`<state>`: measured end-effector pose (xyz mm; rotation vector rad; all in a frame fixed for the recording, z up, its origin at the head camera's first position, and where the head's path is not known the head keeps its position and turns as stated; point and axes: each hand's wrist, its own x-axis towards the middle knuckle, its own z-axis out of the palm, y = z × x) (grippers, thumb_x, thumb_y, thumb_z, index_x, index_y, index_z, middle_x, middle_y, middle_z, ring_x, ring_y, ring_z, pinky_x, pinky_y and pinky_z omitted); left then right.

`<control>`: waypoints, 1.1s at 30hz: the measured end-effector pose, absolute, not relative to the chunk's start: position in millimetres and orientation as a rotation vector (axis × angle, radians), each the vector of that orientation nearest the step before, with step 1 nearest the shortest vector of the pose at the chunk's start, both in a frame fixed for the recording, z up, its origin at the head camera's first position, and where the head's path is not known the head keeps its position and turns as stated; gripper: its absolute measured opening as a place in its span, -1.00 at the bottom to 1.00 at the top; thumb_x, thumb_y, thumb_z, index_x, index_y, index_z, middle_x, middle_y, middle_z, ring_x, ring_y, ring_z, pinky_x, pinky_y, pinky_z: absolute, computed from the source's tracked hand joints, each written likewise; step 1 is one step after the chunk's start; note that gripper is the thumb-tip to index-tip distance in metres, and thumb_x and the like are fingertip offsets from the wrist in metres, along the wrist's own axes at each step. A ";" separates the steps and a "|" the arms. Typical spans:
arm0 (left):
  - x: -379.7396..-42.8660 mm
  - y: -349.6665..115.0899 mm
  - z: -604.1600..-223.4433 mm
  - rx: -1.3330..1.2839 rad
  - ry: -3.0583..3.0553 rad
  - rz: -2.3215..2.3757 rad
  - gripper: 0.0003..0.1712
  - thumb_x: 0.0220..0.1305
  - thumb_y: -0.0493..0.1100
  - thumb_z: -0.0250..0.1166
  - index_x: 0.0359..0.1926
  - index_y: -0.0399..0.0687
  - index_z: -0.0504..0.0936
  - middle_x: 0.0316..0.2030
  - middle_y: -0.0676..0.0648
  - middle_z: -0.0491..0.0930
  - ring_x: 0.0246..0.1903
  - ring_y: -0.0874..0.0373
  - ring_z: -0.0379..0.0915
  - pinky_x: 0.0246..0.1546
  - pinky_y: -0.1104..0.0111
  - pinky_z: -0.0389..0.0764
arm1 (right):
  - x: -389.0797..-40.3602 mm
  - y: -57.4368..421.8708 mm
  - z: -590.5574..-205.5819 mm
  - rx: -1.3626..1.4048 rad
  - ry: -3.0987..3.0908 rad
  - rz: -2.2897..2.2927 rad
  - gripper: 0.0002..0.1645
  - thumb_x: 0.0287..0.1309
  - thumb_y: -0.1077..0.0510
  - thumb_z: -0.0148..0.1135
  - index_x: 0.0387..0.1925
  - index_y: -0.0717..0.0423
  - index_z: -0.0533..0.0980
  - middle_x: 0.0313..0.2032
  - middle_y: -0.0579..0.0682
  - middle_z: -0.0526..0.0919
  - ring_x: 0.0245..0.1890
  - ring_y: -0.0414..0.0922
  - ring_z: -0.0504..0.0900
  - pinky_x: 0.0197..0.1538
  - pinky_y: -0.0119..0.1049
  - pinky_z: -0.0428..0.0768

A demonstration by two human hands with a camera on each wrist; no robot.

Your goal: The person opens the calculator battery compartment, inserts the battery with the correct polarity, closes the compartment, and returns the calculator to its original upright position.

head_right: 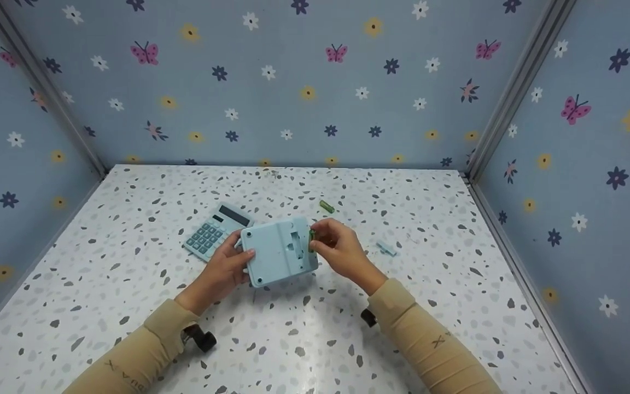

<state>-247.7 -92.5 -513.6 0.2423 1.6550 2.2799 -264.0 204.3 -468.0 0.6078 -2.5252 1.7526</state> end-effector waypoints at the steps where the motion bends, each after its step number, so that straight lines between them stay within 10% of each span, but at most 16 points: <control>1: -247.6 -92.4 -513.6 0.241 1.655 2.281 -0.36 0.66 -0.27 0.16 0.62 0.03 0.22 0.17 -0.09 0.71 0.05 0.05 0.75 -0.06 0.10 0.83 | -264.0 203.8 -467.9 0.605 -2.518 1.755 -0.62 0.41 0.38 0.36 0.19 0.43 0.55 -0.06 0.25 0.73 -0.13 -0.12 0.67 -0.04 -0.42 0.68; 33: -245.8 -86.6 -511.2 0.241 1.699 2.246 -0.32 0.65 -0.26 0.18 0.65 0.07 0.20 0.32 -0.21 0.64 0.10 0.00 0.74 -0.04 0.06 0.83 | -259.3 185.1 -469.9 0.658 -2.487 1.644 -0.72 0.37 0.38 0.40 0.06 0.28 0.59 -0.11 0.19 0.74 -0.18 -0.11 0.67 -0.06 -0.42 0.66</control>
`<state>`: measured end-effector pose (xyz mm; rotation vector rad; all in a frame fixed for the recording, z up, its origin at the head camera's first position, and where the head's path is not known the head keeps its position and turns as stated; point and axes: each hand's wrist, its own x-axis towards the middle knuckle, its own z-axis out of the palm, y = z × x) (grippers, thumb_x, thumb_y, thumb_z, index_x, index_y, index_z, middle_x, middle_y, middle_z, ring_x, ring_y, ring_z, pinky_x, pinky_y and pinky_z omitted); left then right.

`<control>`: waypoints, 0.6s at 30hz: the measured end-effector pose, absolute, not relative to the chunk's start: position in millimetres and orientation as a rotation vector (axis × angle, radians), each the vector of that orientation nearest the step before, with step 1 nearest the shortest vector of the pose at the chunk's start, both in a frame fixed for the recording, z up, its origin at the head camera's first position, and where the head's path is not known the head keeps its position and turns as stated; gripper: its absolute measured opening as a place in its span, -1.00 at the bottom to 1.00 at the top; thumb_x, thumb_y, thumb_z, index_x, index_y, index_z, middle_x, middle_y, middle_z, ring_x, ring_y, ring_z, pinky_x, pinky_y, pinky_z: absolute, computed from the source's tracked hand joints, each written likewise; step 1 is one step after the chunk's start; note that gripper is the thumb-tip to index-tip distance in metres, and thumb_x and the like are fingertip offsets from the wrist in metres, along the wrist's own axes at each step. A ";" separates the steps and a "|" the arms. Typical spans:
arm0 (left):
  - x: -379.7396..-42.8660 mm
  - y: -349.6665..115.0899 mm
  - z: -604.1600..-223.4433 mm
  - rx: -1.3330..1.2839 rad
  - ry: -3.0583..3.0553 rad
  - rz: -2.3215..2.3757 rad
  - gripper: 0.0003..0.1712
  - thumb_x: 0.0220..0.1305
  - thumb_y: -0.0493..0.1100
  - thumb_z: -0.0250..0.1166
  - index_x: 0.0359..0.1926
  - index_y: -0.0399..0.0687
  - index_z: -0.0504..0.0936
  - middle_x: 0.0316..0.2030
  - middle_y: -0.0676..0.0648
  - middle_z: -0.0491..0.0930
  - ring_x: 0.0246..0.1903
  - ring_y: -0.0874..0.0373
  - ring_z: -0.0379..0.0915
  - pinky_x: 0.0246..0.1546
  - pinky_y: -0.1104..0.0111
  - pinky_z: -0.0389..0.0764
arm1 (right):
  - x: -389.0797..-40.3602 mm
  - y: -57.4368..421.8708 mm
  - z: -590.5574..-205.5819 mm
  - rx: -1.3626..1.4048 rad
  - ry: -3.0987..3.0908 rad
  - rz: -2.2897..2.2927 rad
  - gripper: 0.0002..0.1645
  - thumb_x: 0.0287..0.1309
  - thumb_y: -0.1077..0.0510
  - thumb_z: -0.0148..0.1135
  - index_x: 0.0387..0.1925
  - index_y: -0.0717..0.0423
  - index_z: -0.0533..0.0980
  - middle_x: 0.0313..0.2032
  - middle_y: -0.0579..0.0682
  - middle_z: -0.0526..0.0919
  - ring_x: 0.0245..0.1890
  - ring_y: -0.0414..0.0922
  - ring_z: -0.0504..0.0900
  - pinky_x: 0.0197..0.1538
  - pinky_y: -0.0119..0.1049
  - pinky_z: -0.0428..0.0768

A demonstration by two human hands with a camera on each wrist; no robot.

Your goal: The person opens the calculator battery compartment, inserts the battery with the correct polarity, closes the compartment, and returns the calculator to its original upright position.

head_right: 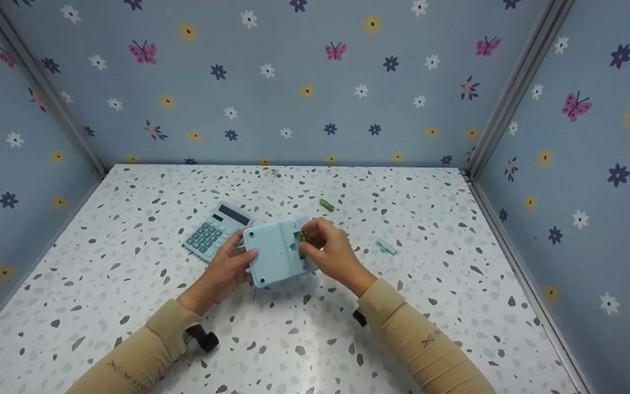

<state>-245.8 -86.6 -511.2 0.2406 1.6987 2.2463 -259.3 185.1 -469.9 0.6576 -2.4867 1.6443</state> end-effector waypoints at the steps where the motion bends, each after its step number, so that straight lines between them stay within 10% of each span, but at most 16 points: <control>1: -245.7 -86.6 -511.2 0.243 1.699 2.248 -0.32 0.65 -0.25 0.18 0.65 0.07 0.21 0.32 -0.21 0.64 0.10 0.00 0.74 -0.04 0.06 0.83 | -259.1 184.5 -470.3 0.668 -2.489 1.626 -0.73 0.37 0.38 0.40 0.05 0.28 0.59 -0.12 0.18 0.75 -0.18 -0.11 0.68 -0.06 -0.42 0.67; 18: -244.2 -86.4 -513.0 0.288 1.669 2.247 -0.38 0.64 -0.24 0.20 0.59 0.02 0.25 0.27 -0.15 0.68 0.10 0.01 0.74 -0.04 0.04 0.83 | -261.2 182.9 -471.6 0.643 -2.515 1.531 -0.91 0.41 0.30 0.42 -0.13 0.21 0.64 -0.20 0.11 0.77 -0.29 -0.16 0.64 -0.16 -0.43 0.64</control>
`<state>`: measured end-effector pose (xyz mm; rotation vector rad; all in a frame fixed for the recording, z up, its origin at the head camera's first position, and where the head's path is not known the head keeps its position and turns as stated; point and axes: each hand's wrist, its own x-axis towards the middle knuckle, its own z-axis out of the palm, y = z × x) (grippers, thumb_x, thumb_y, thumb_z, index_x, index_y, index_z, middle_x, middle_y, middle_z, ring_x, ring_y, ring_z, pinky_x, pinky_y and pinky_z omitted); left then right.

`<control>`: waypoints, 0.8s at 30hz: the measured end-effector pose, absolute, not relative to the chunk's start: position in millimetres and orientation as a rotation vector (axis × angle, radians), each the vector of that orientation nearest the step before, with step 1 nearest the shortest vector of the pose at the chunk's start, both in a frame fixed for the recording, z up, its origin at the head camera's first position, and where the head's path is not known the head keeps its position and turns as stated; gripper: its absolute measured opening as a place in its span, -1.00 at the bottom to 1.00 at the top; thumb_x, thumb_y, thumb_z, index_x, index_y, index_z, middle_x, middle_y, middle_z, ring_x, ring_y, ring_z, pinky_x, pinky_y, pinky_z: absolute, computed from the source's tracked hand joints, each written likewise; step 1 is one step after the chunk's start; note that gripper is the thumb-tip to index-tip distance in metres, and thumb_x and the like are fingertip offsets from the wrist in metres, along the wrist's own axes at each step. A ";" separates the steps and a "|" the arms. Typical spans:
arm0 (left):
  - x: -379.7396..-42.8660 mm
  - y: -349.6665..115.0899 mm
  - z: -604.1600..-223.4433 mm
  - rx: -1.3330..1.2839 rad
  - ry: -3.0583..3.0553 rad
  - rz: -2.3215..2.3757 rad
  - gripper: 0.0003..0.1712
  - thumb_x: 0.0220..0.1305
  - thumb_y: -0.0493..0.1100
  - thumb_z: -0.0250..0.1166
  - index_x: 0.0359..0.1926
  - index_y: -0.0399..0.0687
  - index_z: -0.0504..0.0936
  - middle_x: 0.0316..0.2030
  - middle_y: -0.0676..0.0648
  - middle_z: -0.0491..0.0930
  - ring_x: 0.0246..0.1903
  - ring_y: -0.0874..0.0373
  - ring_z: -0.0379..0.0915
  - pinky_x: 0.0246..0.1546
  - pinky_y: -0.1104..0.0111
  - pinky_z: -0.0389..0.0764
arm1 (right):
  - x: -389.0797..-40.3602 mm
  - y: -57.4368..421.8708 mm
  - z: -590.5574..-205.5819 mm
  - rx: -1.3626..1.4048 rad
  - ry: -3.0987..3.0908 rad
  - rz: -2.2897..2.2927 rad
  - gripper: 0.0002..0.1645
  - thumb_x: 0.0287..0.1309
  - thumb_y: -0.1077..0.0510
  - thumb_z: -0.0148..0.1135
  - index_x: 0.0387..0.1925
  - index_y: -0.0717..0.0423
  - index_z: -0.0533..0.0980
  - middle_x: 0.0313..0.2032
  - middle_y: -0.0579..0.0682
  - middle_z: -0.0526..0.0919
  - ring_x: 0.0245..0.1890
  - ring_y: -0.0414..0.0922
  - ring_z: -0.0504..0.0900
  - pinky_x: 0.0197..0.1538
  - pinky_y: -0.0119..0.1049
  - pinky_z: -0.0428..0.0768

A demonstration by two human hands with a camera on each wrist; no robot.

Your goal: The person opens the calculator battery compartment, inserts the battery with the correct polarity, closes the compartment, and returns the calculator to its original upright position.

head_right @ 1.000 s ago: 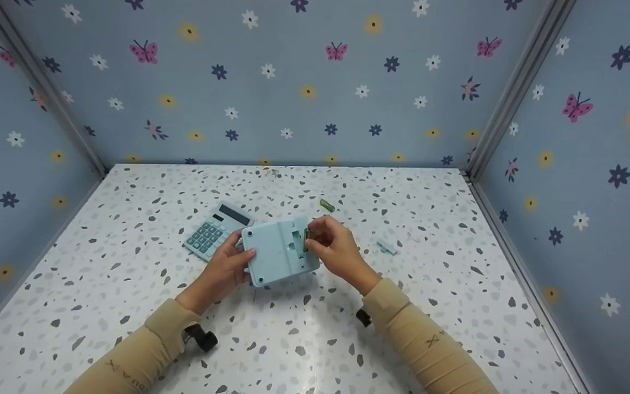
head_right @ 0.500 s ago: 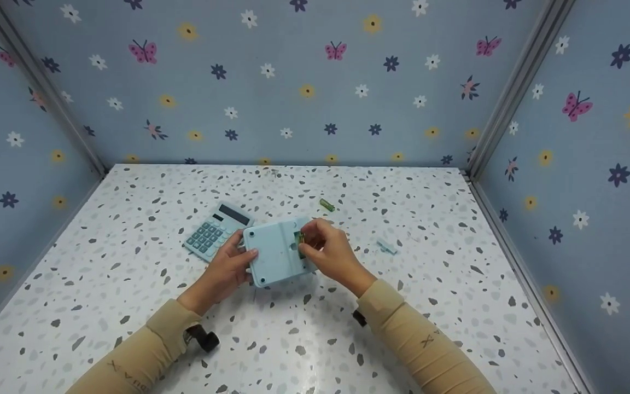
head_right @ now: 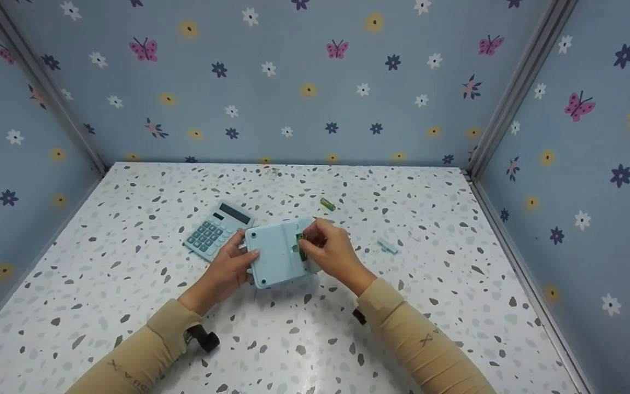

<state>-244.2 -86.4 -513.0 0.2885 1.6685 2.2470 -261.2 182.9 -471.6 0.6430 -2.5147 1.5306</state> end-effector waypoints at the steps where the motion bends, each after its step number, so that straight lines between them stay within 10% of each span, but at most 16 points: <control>1: -243.8 -86.3 -512.9 0.297 1.669 2.242 -0.38 0.64 -0.24 0.20 0.58 0.02 0.25 0.27 -0.16 0.68 0.10 0.01 0.74 -0.04 0.03 0.83 | -261.7 182.8 -471.7 0.625 -2.514 1.542 -0.94 0.43 0.28 0.41 -0.15 0.20 0.65 -0.22 0.11 0.76 -0.30 -0.16 0.62 -0.17 -0.44 0.63; 16: -243.0 -86.7 -513.6 0.338 1.670 2.224 -0.39 0.64 -0.25 0.19 0.58 0.02 0.26 0.29 -0.13 0.65 0.13 0.01 0.72 0.00 -0.01 0.83 | -265.4 182.2 -466.2 0.384 -2.546 1.775 -0.89 0.44 0.26 0.36 -0.11 0.25 0.69 -0.22 0.00 0.68 -0.20 -0.06 0.55 -0.16 -0.42 0.60; 24: -243.5 -87.8 -512.9 0.356 1.690 2.215 -0.39 0.64 -0.23 0.21 0.57 0.04 0.28 0.31 -0.13 0.63 0.14 0.02 0.70 -0.04 0.02 0.84 | -268.0 180.8 -465.4 0.140 -2.650 1.751 -0.53 0.41 0.09 0.42 0.19 0.26 0.53 0.04 0.16 0.60 0.00 -0.03 0.58 0.05 -0.32 0.62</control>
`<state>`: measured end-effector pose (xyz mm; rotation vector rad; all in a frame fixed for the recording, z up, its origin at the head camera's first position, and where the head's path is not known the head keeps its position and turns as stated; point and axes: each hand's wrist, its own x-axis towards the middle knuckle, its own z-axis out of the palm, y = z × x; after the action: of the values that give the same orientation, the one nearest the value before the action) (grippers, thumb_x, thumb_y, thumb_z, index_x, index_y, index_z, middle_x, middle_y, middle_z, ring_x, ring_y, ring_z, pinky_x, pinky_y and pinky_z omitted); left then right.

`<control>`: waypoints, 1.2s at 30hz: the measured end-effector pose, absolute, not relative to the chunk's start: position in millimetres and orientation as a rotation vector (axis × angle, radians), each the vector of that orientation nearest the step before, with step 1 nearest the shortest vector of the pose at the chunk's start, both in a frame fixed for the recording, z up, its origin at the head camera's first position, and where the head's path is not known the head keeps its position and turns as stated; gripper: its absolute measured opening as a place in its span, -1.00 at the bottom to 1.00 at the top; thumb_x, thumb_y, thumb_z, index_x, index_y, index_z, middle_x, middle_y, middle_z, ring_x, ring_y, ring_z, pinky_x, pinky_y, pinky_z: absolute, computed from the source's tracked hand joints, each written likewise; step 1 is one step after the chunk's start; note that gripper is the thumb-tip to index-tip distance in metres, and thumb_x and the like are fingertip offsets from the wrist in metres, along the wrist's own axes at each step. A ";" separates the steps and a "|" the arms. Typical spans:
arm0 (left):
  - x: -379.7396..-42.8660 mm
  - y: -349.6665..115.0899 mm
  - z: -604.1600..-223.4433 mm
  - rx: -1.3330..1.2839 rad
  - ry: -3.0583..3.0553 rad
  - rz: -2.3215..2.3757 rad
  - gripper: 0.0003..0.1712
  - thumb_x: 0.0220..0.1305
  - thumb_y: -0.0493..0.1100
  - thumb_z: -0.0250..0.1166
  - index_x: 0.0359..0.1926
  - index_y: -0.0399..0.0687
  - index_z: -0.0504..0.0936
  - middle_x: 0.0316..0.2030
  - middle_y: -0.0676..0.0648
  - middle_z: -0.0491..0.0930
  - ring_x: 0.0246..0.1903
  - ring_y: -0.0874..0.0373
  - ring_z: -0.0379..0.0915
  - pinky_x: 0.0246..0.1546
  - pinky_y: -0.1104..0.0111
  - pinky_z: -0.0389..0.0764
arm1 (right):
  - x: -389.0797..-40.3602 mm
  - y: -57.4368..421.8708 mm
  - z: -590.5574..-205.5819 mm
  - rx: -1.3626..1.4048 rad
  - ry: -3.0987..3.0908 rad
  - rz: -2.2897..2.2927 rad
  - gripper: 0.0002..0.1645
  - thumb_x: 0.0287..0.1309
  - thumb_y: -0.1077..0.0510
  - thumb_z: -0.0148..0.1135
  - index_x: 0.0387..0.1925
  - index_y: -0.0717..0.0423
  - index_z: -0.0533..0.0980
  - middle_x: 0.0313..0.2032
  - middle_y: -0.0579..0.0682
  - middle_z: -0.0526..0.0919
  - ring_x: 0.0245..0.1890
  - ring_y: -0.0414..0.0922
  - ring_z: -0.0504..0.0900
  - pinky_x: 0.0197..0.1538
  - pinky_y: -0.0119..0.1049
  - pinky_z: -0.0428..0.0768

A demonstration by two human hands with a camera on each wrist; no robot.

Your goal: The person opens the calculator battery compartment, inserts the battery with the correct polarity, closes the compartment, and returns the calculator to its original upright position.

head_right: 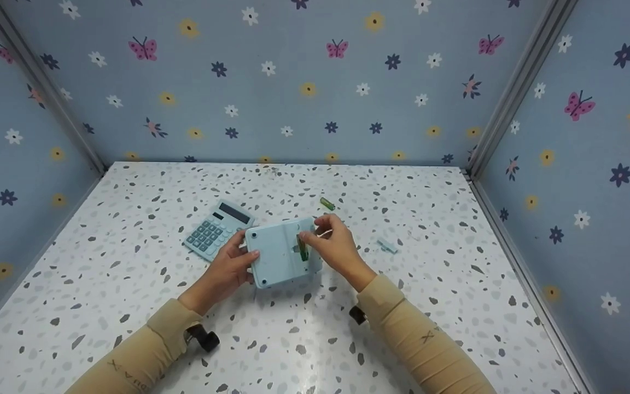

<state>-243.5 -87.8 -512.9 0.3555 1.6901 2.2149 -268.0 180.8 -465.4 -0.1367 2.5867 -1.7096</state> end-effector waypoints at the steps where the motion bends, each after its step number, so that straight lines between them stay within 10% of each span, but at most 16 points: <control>1: -243.7 -87.9 -512.8 0.357 1.689 2.216 -0.40 0.64 -0.22 0.21 0.57 0.05 0.28 0.32 -0.14 0.63 0.14 0.02 0.70 -0.04 0.02 0.84 | -268.5 180.7 -464.9 -0.104 2.577 -1.694 -0.47 0.42 0.06 0.42 0.24 0.26 0.51 0.07 0.17 0.59 0.03 -0.01 0.58 0.08 -0.28 0.63; 11: -245.7 -87.6 -512.9 0.350 1.673 2.229 -0.41 0.64 -0.22 0.23 0.56 0.09 0.30 0.35 -0.15 0.62 0.16 -0.01 0.70 -0.01 -0.02 0.83 | -270.4 182.0 -463.7 -0.003 2.390 -1.603 -0.13 0.52 -0.18 0.28 0.57 0.24 0.29 0.42 0.30 0.44 0.41 0.23 0.53 0.33 0.20 0.68; 36: -245.3 -85.7 -512.5 0.375 1.698 2.210 -0.35 0.64 -0.24 0.20 0.62 0.10 0.26 0.46 -0.22 0.52 0.28 -0.09 0.64 0.10 -0.12 0.78 | -268.6 183.5 -466.4 0.093 2.206 -1.688 -0.20 0.51 -0.19 0.25 0.50 0.23 0.37 0.46 0.25 0.46 0.28 0.17 0.57 0.06 0.01 0.82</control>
<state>-245.3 -85.7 -512.5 0.3749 1.6979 2.2095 -268.6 183.5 -466.4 0.0931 2.2060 -1.6880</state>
